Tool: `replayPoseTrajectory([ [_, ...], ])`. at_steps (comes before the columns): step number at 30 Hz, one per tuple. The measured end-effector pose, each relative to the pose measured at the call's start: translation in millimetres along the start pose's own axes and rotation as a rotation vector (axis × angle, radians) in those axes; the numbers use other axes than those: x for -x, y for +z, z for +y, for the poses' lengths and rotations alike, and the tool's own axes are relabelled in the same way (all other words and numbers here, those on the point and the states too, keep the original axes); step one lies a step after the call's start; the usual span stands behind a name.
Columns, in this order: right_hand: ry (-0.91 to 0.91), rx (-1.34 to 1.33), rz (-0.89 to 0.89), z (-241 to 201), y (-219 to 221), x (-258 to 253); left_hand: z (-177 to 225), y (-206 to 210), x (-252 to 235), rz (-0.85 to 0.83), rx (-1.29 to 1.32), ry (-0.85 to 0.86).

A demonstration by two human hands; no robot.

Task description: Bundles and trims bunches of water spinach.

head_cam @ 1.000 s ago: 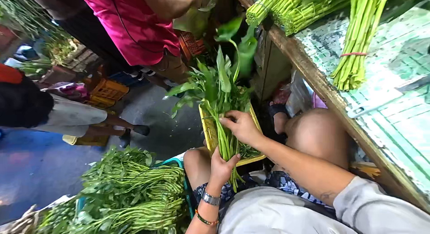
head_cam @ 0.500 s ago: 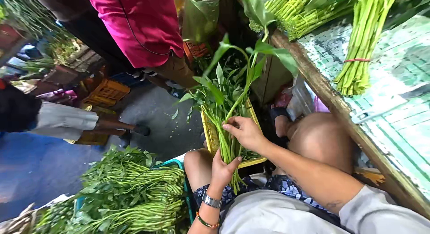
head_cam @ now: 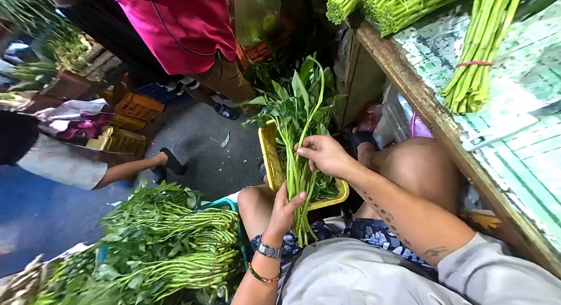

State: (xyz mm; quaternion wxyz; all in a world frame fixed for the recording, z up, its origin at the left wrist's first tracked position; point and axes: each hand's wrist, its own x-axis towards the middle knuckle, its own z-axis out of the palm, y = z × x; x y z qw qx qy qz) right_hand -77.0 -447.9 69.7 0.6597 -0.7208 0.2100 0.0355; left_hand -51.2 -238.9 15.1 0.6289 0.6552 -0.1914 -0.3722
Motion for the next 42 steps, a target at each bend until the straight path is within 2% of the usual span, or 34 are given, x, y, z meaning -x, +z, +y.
replayPoseTrajectory([
  [2, 0.016, -0.021, 0.022, 1, 2, -3, 6, 2, 0, 0.014, 0.013, -0.039],
  [7, 0.124, 0.027, -0.102, -1, -5, -7, 17, 9, 2, 0.121, 0.118, -0.213],
  [10, 0.138, -0.01, -0.137, 2, -3, -3, 19, 6, 0, 0.091, 0.173, -0.272],
  [14, 0.148, -0.083, -0.141, 1, 0, 1, 28, 5, 0, 0.1, 0.184, -0.268],
  [25, 0.125, 0.023, -0.293, -4, -5, 1, 44, 12, 3, 0.134, 0.127, -0.199],
  [28, 0.112, 0.008, -0.183, -7, -8, 5, 47, 16, 3, 0.13, 0.116, -0.18],
  [32, 0.111, -0.201, 0.04, -1, -6, -7, 44, 16, 1, 0.132, 0.146, -0.166],
  [34, 0.11, -0.261, 0.04, 0, -6, -6, 44, 15, 0, 0.139, 0.157, -0.171],
  [38, 0.126, -0.218, -0.081, -4, -12, -4, 44, 11, -1, 0.15, 0.157, -0.201],
  [42, 0.09, -0.167, -0.053, -1, -6, -2, 42, 1, -1, 0.13, 0.167, -0.232],
])
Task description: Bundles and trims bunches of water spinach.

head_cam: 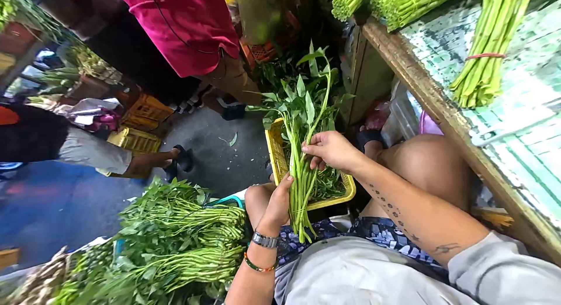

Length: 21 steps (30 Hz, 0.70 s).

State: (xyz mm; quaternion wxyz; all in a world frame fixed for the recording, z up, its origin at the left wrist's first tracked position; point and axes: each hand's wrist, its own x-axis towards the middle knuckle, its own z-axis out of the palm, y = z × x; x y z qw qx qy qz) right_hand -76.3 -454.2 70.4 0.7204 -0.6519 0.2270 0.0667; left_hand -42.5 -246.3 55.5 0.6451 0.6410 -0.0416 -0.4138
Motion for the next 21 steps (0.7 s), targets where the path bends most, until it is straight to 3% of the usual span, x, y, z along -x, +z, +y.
replayPoseTrajectory([
  [7, -0.043, -0.023, -0.02, 5, 7, -3, 0, 5, 6, -0.029, -0.047, 0.018],
  [16, 0.01, 0.105, -0.081, 5, 10, -2, -5, -17, 1, -0.106, 0.179, -0.05],
  [21, 0.016, 0.048, -0.24, 4, 4, 2, -11, -33, -5, -0.199, 0.263, -0.057],
])
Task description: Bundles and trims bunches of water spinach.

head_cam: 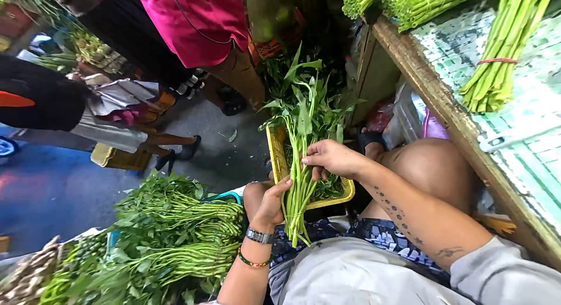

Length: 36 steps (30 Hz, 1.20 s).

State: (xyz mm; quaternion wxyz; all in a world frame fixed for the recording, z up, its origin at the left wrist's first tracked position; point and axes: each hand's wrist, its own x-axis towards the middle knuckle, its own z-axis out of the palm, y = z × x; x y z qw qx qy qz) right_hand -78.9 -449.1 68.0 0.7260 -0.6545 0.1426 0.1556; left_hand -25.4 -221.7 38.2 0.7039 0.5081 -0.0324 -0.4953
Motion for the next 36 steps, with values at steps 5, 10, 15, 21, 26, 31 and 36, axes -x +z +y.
replayPoseTrajectory([
  [5, -0.038, 0.069, 0.238, 3, 12, -5, 4, 11, -3, 0.042, -0.042, -0.029],
  [10, -0.121, 0.189, 0.423, 12, 10, -10, 2, 28, -10, 0.216, -0.134, 0.01],
  [15, -0.296, 0.439, 0.632, 13, 15, -3, -5, 43, -13, 0.245, -0.245, 0.05],
  [21, -0.744, 0.711, 0.728, 32, 25, -19, 2, 52, -20, 0.31, -0.246, 0.075],
  [26, -0.618, 0.538, 0.423, 27, 26, -9, 14, 47, -21, 0.374, -0.24, 0.055],
  [31, -0.515, 0.557, 0.263, -2, -7, 16, 20, 34, -22, 0.4, -0.218, 0.081],
  [36, 0.219, 1.047, 0.102, 1, -19, 17, 23, 30, -18, 0.407, -0.191, 0.148],
])
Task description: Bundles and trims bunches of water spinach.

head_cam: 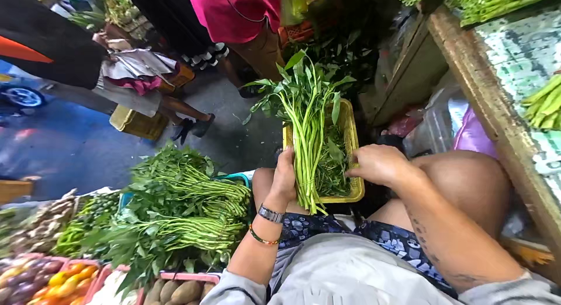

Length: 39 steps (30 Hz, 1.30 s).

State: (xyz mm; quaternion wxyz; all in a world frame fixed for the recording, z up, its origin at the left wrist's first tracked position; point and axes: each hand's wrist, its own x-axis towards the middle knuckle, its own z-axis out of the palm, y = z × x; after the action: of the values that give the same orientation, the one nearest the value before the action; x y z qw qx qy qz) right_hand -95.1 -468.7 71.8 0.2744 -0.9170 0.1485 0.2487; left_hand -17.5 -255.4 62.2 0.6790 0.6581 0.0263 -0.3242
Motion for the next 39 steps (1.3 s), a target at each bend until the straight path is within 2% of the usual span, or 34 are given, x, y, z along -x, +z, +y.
replayPoseTrajectory([
  [1, 0.011, -0.015, 0.092, -4, 5, -1, -1, 2, 0, 0.03, 0.008, 0.004],
  [3, -0.119, -0.205, 0.302, -18, 10, -1, -3, 7, 1, 0.107, 0.005, 0.032],
  [5, -0.233, -0.457, 0.397, -34, 17, -2, -8, 8, 3, 0.09, -0.075, 0.107],
  [7, -0.262, -0.58, 0.447, -42, 29, -6, -19, 7, 1, 0.043, -0.18, 0.221],
  [10, -0.243, -0.615, 0.498, -45, 40, -12, -38, 2, -8, -0.021, -0.283, 0.405],
  [15, -0.203, -0.669, 0.446, -41, 36, -16, -48, 5, -5, -0.06, -0.389, 0.522],
  [19, -0.159, -0.583, 0.47, -39, 32, -9, -56, 7, -2, -0.042, -0.358, 0.49],
  [21, -0.172, -0.621, 0.509, -38, 33, -4, -57, 11, -1, -0.004, -0.279, 0.47],
  [27, -0.381, -1.097, 0.645, -46, 47, -8, -56, 22, 6, 0.131, -0.064, 0.48],
  [31, -0.479, -1.219, 0.482, -42, 43, -11, -57, 25, 12, 0.097, 0.024, 0.49],
  [34, -0.512, -1.218, 0.413, -42, 43, -8, -51, 22, 11, -0.024, 0.125, 0.351],
  [37, -0.446, -1.153, 0.35, -42, 41, -10, -45, 18, 9, -0.072, 0.17, 0.221],
  [39, -0.367, -1.016, 0.36, -41, 38, -14, -50, 16, 7, -0.068, 0.16, 0.199],
])
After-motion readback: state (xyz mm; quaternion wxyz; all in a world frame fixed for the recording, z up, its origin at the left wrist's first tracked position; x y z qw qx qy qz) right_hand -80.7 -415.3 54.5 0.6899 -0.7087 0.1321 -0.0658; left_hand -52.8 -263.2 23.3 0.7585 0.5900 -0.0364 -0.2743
